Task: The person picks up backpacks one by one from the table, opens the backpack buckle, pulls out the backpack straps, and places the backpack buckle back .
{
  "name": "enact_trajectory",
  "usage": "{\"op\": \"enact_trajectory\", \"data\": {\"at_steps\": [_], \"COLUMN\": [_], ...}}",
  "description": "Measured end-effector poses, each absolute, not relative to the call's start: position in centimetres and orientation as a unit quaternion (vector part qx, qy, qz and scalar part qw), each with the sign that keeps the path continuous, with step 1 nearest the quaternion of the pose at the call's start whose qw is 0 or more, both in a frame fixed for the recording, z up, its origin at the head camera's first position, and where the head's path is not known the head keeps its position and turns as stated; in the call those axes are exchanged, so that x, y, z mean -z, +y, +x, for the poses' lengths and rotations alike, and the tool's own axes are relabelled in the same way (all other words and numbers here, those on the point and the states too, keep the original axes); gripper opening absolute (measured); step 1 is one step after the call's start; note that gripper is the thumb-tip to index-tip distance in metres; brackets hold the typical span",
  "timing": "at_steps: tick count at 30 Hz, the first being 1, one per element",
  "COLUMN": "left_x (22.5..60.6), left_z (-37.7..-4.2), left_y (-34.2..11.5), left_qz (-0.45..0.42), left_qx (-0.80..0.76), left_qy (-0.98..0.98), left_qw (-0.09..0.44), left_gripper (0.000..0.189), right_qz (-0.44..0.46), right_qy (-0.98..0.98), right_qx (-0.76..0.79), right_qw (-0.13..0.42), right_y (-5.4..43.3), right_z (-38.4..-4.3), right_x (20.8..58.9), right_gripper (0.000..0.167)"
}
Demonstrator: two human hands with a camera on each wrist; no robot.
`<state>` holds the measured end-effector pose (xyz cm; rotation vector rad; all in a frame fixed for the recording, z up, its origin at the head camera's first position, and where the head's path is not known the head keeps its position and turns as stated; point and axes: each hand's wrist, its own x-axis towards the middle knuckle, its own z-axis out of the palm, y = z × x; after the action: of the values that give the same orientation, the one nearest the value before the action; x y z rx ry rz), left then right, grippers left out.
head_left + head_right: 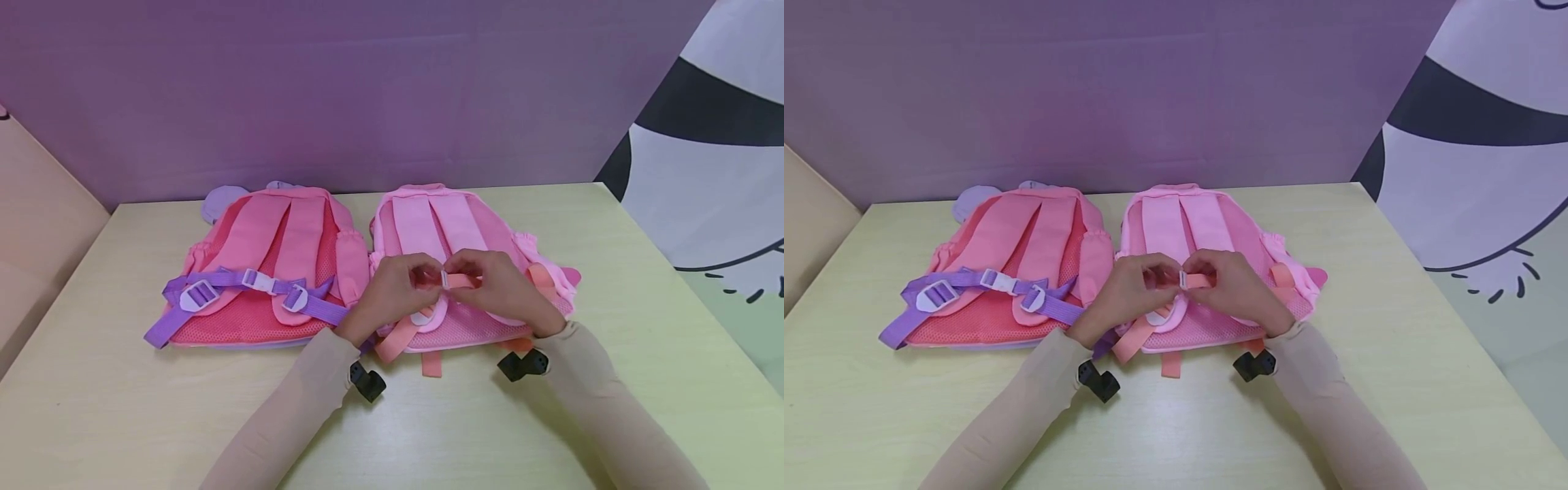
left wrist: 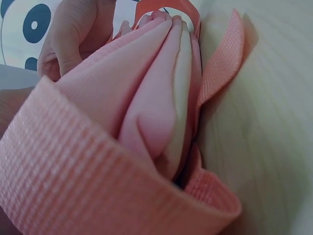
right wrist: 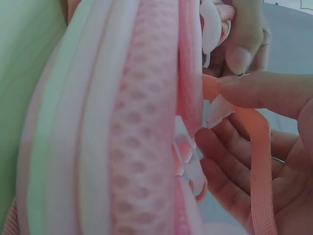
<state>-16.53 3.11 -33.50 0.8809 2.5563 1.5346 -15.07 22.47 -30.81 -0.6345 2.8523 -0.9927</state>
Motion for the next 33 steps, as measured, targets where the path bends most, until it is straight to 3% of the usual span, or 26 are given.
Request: {"op": "enact_trajectory", "data": {"at_steps": [11,20,33], "left_x": [33.46,33.49,33.45], "left_z": [-16.56,-16.61,-16.4], "left_y": [3.36,3.31,3.22], "left_qz": [0.278,0.287,0.287], "left_qx": [-0.498,-0.476,-0.473], "left_qy": [0.821,0.83,0.832], "left_qw": [0.041,0.052,0.024], "left_gripper": [0.031,0.026,0.014], "right_qz": [-0.218,-0.216,-0.208], "right_qy": [0.922,0.921,0.924], "right_qx": [0.318,0.324,0.322], "right_qw": [0.015,0.011,0.016], "right_y": [22.52,22.84,22.87], "right_z": [-14.98,-14.94,-14.92], "right_x": [30.65,30.37,30.26], "right_gripper": [0.024,0.022,0.025]}}
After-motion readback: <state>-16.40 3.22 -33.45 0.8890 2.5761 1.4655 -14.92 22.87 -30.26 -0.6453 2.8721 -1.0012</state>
